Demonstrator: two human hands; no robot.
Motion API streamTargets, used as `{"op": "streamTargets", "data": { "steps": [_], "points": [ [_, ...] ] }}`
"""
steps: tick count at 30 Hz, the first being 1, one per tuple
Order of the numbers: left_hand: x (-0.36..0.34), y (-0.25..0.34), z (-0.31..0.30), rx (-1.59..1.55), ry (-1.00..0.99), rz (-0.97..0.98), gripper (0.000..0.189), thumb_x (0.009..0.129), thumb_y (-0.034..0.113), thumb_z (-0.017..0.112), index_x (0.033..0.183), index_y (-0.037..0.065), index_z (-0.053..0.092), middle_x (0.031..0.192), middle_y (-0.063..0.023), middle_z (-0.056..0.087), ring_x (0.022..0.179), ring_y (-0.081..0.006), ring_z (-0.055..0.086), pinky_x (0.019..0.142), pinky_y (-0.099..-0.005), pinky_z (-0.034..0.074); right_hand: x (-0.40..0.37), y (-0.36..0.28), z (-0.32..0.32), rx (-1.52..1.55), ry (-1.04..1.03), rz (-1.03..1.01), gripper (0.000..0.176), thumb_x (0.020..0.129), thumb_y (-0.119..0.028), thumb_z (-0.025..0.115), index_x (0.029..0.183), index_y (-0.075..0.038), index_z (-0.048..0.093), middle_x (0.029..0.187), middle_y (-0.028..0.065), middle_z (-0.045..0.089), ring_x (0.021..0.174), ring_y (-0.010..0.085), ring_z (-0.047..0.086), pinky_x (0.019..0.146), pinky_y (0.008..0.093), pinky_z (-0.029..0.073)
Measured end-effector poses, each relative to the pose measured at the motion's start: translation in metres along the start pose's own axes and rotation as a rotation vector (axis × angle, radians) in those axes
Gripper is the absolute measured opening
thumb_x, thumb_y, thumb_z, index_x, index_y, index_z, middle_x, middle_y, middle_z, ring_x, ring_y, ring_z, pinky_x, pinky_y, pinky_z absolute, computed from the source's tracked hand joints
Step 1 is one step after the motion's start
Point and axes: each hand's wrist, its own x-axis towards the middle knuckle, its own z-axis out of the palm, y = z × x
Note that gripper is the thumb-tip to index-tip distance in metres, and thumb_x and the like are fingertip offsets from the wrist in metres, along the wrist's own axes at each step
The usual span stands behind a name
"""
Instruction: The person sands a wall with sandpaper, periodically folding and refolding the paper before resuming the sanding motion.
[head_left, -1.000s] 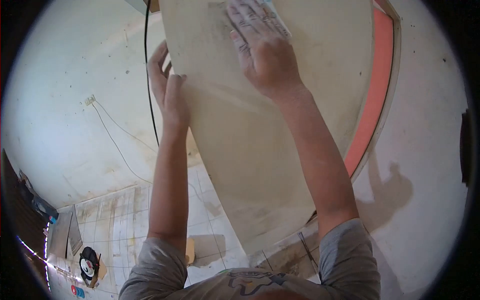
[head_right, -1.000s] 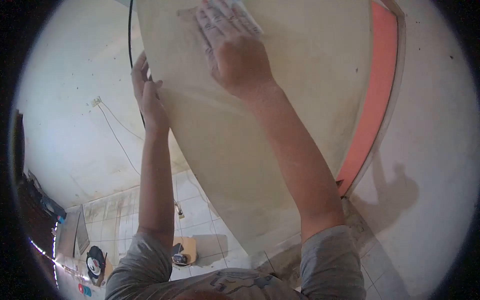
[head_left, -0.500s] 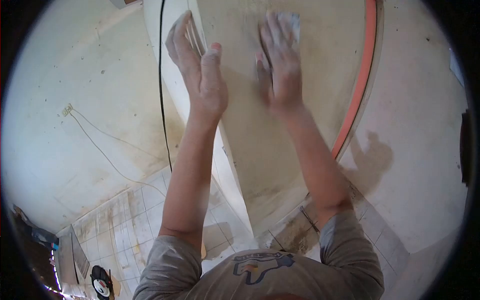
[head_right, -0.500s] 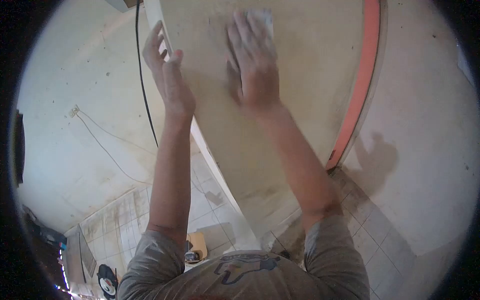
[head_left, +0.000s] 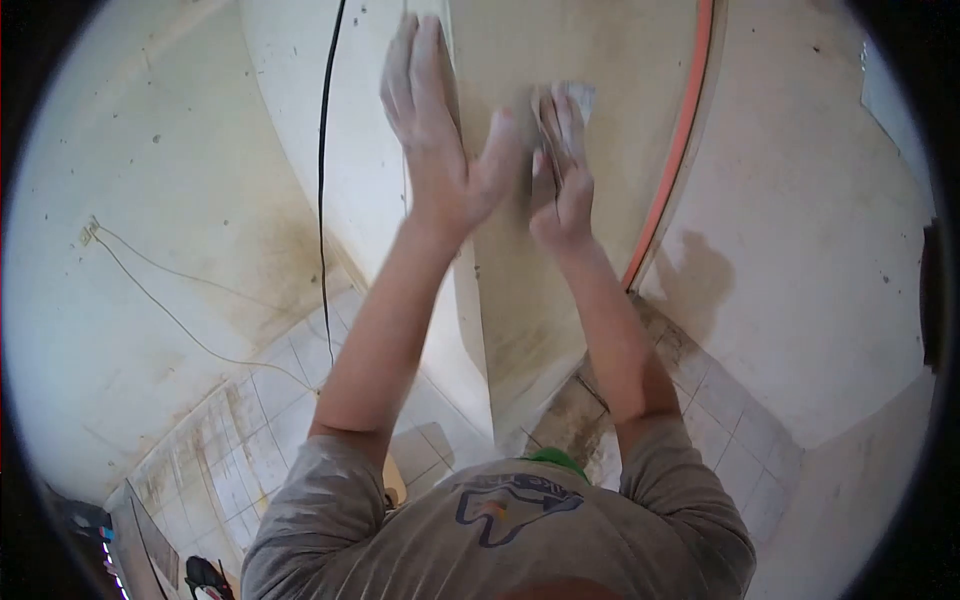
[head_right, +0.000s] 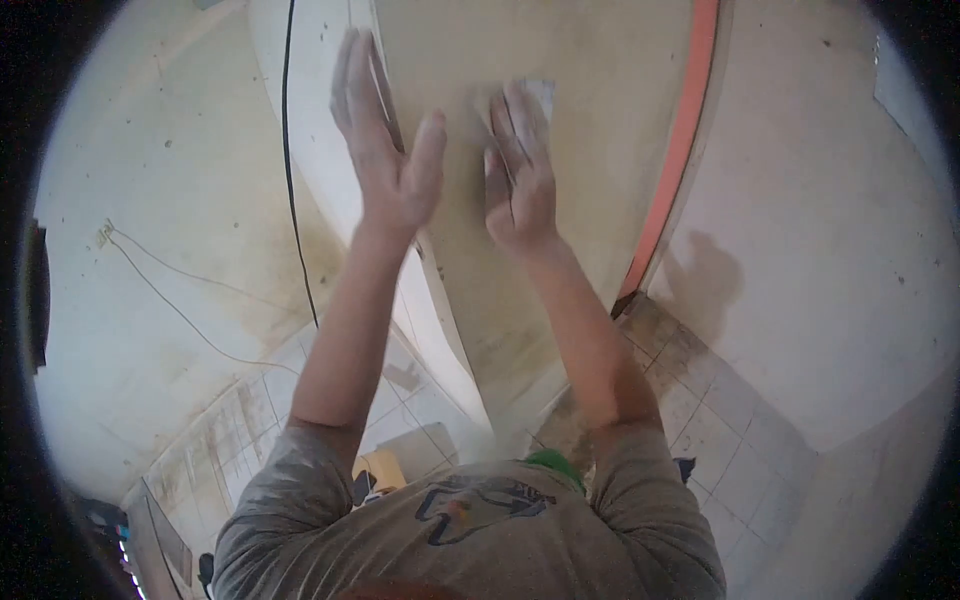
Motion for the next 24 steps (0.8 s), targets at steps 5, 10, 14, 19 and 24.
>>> {"op": "streamTargets", "data": {
  "steps": [5,10,14,19,24],
  "points": [
    [0.068,0.007,-0.005,-0.158,0.012,-0.041,0.066,0.089,0.009,0.061,0.151,-0.004,0.043,0.158,-0.0214,0.043,0.146,-0.0334,0.042,0.122,-0.0482,0.030,0.135,0.002,-0.015,-0.088,0.006,-0.177,0.047,0.107,-0.015,0.044,0.151,0.000,0.050,0.161,0.0229,0.042,0.152,0.0377,0.037,0.121,0.0449,0.035],
    [0.068,0.004,0.017,-0.109,0.079,0.019,0.080,0.083,0.015,0.065,0.153,-0.010,0.034,0.155,-0.0318,0.038,0.145,-0.0462,0.035,0.121,-0.0528,0.028,0.153,-0.005,-0.002,-0.048,0.040,-0.198,0.046,0.103,-0.012,0.051,0.146,0.003,0.053,0.159,0.0224,0.044,0.150,0.0408,0.037,0.124,0.0473,0.030],
    [0.061,0.009,0.020,0.035,0.091,0.034,0.081,0.083,0.015,0.065,0.153,-0.010,0.033,0.155,-0.0318,0.037,0.145,-0.0465,0.035,0.121,-0.0536,0.028,0.058,0.000,0.002,0.008,0.010,-0.096,0.050,0.101,-0.007,0.055,0.150,-0.004,0.052,0.161,0.0185,0.043,0.151,0.0396,0.036,0.123,0.0493,0.033],
    [0.062,0.020,0.019,0.188,0.045,0.057,0.078,0.087,0.009,0.062,0.156,-0.007,0.030,0.156,-0.0266,0.036,0.147,-0.0394,0.035,0.122,-0.0489,0.029,0.024,0.022,-0.007,0.029,0.023,0.049,0.051,0.102,-0.008,0.054,0.153,-0.004,0.049,0.161,0.0179,0.043,0.152,0.0386,0.036,0.123,0.0513,0.033],
    [0.060,0.013,0.022,0.094,0.060,-0.016,0.078,0.091,0.020,0.059,0.158,-0.007,0.028,0.160,-0.0262,0.033,0.148,-0.0387,0.036,0.122,-0.0495,0.030,0.140,0.031,-0.008,0.006,0.076,-0.172,0.045,0.105,-0.015,0.051,0.146,0.001,0.054,0.159,0.0186,0.046,0.148,0.0390,0.041,0.122,0.0493,0.035]
  ]
}}
